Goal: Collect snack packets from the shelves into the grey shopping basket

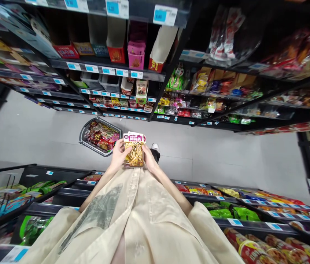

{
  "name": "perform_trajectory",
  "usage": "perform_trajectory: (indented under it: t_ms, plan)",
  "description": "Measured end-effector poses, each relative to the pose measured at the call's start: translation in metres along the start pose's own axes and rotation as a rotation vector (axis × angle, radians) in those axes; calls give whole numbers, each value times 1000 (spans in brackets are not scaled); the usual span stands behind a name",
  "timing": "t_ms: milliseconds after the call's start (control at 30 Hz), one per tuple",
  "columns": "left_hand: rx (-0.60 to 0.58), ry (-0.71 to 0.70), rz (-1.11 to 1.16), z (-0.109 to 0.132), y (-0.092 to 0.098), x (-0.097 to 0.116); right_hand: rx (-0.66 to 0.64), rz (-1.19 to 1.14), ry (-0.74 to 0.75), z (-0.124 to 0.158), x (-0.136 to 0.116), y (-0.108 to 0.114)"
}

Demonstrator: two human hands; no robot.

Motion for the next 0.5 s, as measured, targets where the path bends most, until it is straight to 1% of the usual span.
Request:
perform_trajectory:
  t_ms: [67, 133, 267, 367, 433, 500]
  plan:
    - [5, 10, -9, 2, 5, -4, -20, -38, -55, 5, 6, 5]
    - [7, 40, -37, 5, 10, -10, -2, -2, -73, 10, 5, 12]
    - [-29, 94, -106, 12, 15, -17, 61, 135, 52, 11, -12, 24]
    - [-83, 155, 3, 15, 13, -22, 87, 230, 85, 7, -17, 27]
    - [-79, 197, 91, 16, 13, -26, 155, 257, 78, 3, -19, 35]
    - [-46, 232, 125, 15, 15, -30, 277, 204, 93, 1, -25, 52]
Point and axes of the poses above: each hand's wrist, its own z-axis away from the middle knuckle, its own y-axis out of the back of the hand, x = y × z, the point moved 6 cm from there along -z, towards the middle knuckle, and after that the axes turned 9 degrees about y, right-handed, at the moved point
